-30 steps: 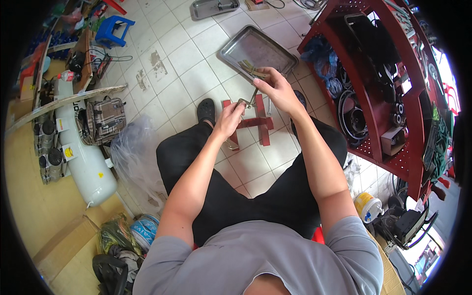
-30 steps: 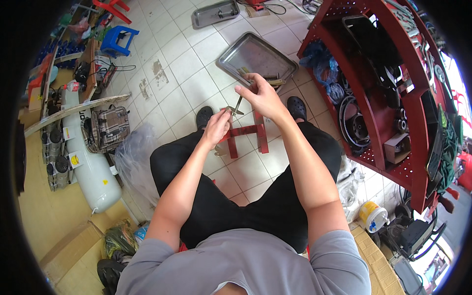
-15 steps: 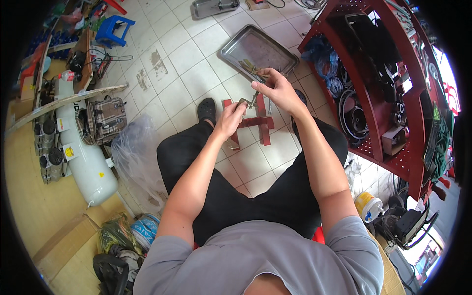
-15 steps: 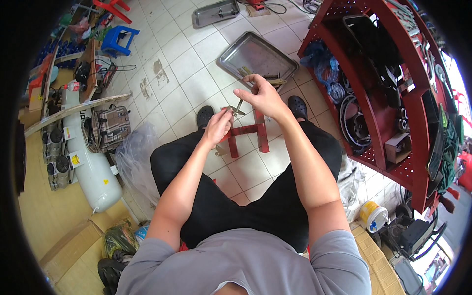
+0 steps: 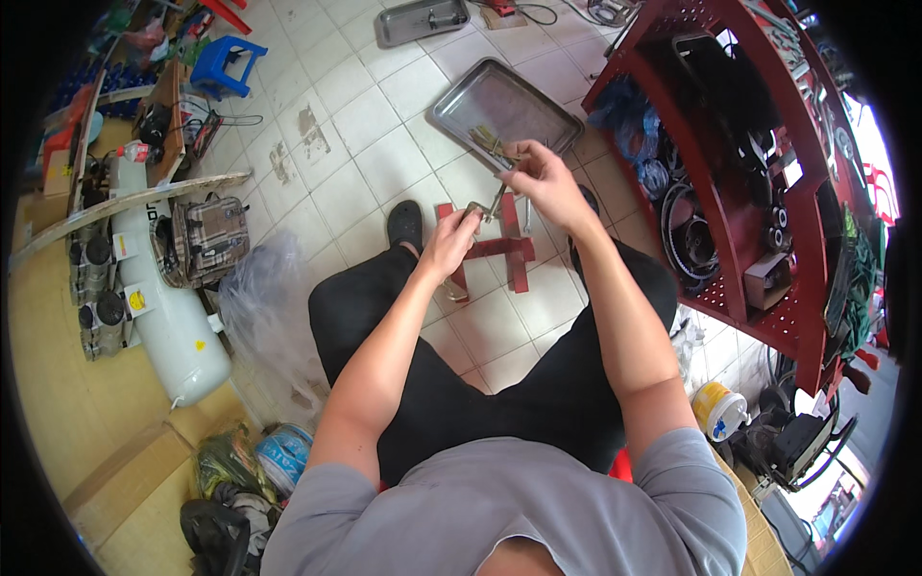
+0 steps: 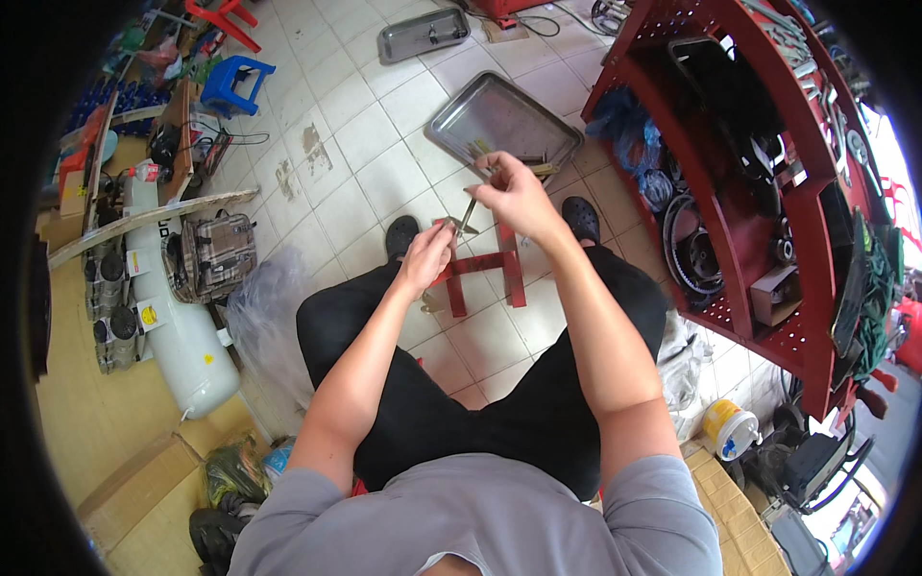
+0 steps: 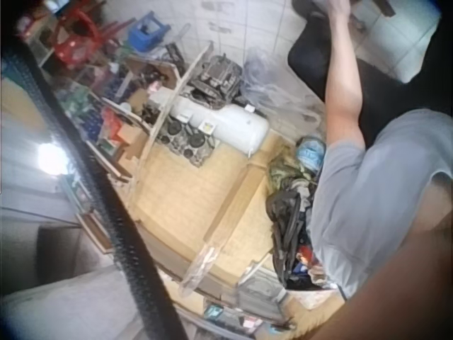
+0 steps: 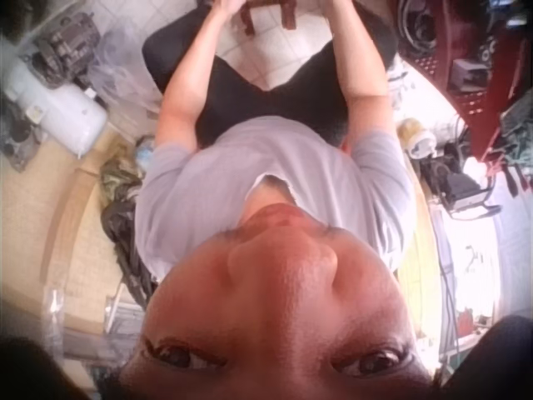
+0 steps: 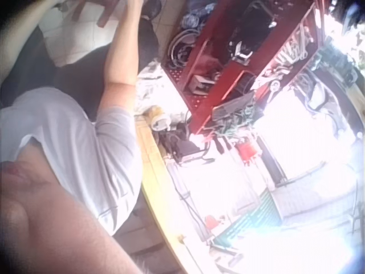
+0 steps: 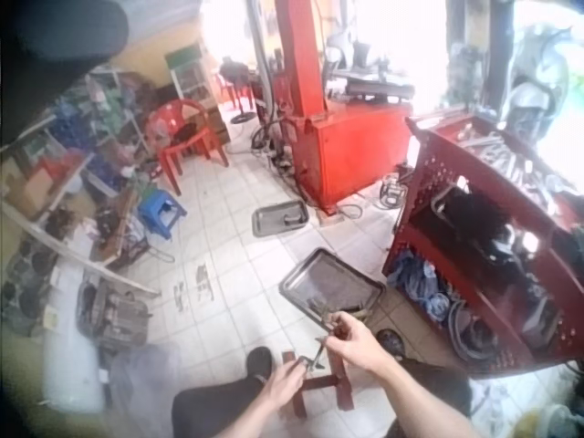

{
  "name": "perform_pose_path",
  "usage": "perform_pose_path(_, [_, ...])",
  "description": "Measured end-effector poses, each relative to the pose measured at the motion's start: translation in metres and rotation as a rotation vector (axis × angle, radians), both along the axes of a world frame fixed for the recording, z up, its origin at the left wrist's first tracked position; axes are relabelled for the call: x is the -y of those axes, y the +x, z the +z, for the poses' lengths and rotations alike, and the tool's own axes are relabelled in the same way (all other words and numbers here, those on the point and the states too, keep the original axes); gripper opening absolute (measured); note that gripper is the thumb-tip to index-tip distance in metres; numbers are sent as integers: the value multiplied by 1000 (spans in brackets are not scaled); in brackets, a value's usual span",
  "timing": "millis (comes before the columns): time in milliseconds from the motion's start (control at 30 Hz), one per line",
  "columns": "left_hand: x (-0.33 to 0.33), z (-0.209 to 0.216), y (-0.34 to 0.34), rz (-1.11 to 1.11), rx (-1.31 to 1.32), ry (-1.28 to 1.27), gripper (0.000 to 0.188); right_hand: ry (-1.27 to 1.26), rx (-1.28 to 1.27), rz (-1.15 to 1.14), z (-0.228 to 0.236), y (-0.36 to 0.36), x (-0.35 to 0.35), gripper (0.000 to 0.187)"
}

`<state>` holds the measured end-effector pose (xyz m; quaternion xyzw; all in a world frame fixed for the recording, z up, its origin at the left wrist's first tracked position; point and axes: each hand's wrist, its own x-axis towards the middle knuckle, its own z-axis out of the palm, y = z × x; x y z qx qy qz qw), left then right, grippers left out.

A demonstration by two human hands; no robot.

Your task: The person sits on a low stool and assembles a metal mechanism using a screw, a nut, and a flat metal plate. They insert the screw through the plate, tighten the nut by hand, and then attach a white plastic component to the assembly.

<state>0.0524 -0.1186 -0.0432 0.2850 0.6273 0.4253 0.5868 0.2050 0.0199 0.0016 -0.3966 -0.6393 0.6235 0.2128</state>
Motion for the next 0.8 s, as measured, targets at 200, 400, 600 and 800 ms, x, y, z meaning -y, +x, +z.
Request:
perform_pose_path(200, [2, -2, -2, -2, 23, -3, 35, -45, -214, -104, -3, -3, 2, 44])
perform_pose_path(400, [4, -10, -1, -1, 12, 35, 36, 6, 56, -23, 5, -2, 1, 43])
perform_pose_path(600, [4, -10, -2, -7, -5, 28, 33, -12, 122, 44, 9, 0, 2, 48])
perform_pose_path(800, [4, -7, 1, -16, 16, 46, 27, -55, -221, -60, -8, -3, 3, 46])
